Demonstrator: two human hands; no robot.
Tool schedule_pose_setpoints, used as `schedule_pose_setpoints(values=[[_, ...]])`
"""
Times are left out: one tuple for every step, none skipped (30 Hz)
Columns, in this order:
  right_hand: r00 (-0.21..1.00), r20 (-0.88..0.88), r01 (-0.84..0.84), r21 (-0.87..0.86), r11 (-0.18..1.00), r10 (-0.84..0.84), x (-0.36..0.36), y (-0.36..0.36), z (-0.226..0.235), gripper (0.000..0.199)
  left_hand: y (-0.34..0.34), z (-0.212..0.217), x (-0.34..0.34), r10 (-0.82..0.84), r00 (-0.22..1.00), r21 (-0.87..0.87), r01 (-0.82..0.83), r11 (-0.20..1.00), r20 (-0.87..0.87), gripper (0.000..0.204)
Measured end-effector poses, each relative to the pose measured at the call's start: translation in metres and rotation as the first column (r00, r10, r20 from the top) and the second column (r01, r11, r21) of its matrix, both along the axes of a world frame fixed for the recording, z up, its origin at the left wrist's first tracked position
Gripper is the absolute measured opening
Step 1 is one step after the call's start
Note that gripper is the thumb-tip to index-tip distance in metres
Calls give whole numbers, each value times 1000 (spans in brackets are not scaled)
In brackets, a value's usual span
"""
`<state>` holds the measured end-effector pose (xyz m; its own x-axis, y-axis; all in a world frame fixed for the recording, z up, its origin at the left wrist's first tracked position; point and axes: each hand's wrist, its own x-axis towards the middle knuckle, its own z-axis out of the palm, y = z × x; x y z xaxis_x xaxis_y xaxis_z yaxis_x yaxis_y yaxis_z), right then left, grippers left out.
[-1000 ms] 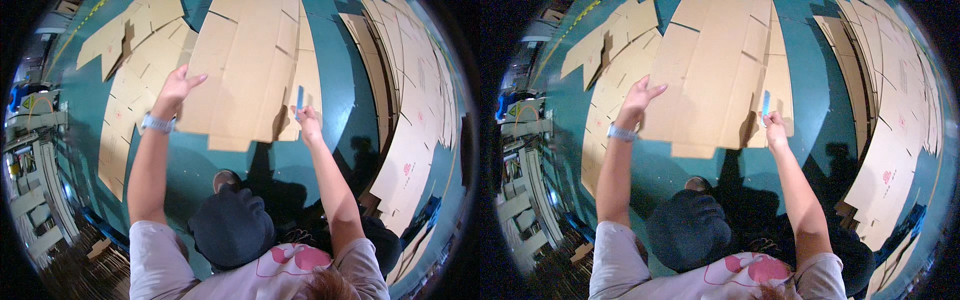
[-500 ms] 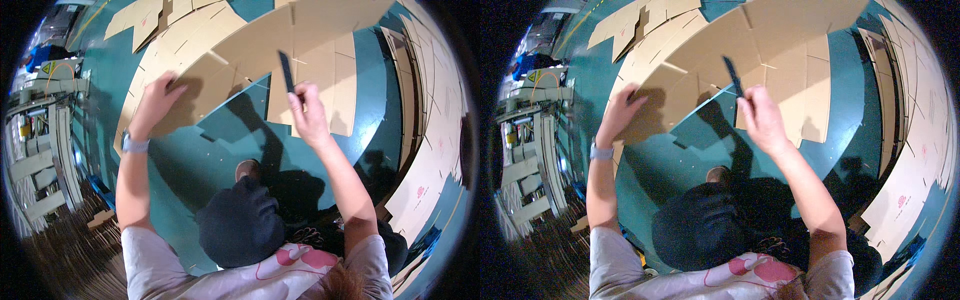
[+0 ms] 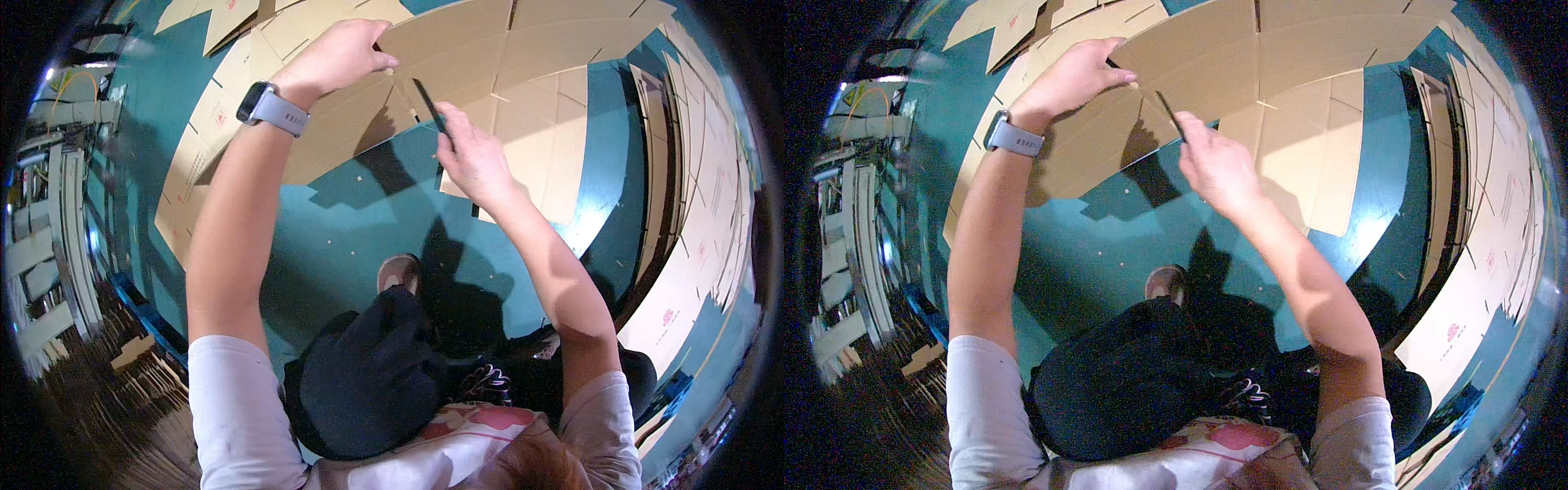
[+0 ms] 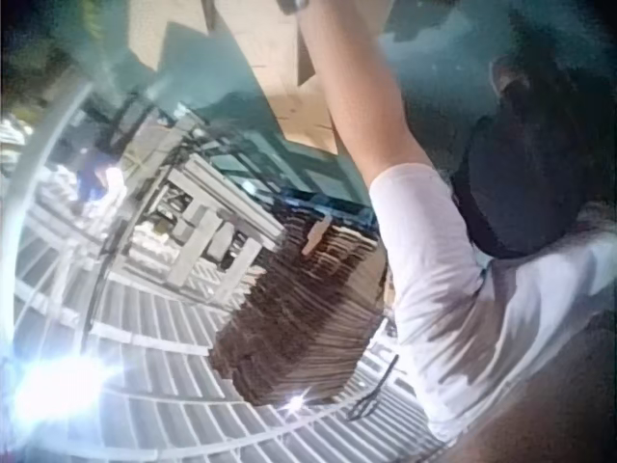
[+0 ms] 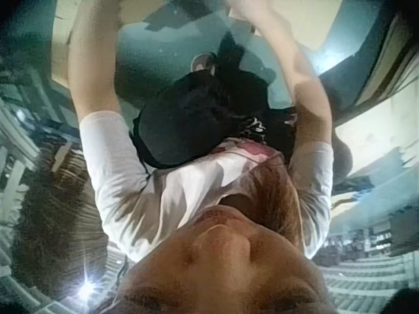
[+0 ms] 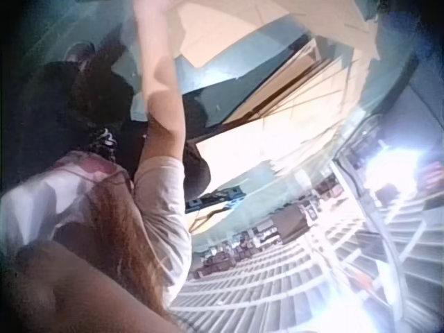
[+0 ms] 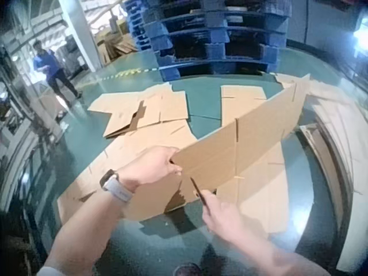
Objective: The person uses a utility knife to cut along pre-scored lines on flat cardboard sheets. They separate the cut sections and stack the resulting pieces on the floor. The person handles the cardboard and knife with both hands throughout the process.
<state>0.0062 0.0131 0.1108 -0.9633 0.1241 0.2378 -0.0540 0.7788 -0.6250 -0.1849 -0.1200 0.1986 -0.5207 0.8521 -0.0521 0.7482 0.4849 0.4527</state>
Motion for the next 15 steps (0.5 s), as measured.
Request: schedule_pose_setpoints(values=[[999,50,17,-63,998,-13,2,3,-1,38,-7,0,-2,-6,1000,-3,6,1000,11,37],[997,64,53,-173,983,-43,6,4,-2,37,-13,1,-3,-13,1000,-5,13,1000,23,38],[999,24,46,-191,981,-42,5,4,-2,37,-18,2,-3,7,999,-64,-4,998,44,39],[999,-15,38,-209,977,-42,4,4,-1,37,-23,4,-4,28,998,-123,-20,992,64,40],[998,-53,30,-227,973,-43,2,5,1,37,-26,4,-5,49,995,-182,-33,983,83,41],[999,-44,-25,-131,991,20,-2,2,7,37,-28,1,-6,51,996,-166,-37,985,79,40],[995,-88,-44,-56,997,39,-7,-2,6,38,-29,-2,-9,53,996,-150,-41,988,75,39],[989,-131,-60,20,998,62,-13,-7,3,38,-30,-4,-10,55,996,-134,-45,990,71,39],[981,-174,-72,97,993,88,-19,-10,3,39,-29,-3,-9,54,996,-112,-45,993,75,38],[996,-51,-64,110,992,70,-25,-10,8,40,-28,0,-7,53,995,-89,-46,995,79,37],[995,-67,-68,139,988,78,-29,-10,8,41,-27,1,-5,53,995,-66,-47,997,82,36],[993,-82,-74,164,984,88,-34,-11,7,41,-27,-1,-4,60,998,-56,-58,997,36,35],[990,-97,-80,190,978,100,-39,-13,7,42,-28,-4,-3,67,998,-46,-68,997,-11,35],[987,-123,-83,197,977,108,-43,-15,8,42,-28,-6,-2,75,996,-35,-77,996,-57,35],[983,-145,-85,206,975,116,-47,-17,8,42,-26,-8,-1,85,992,-35,-89,995,-96,35]])
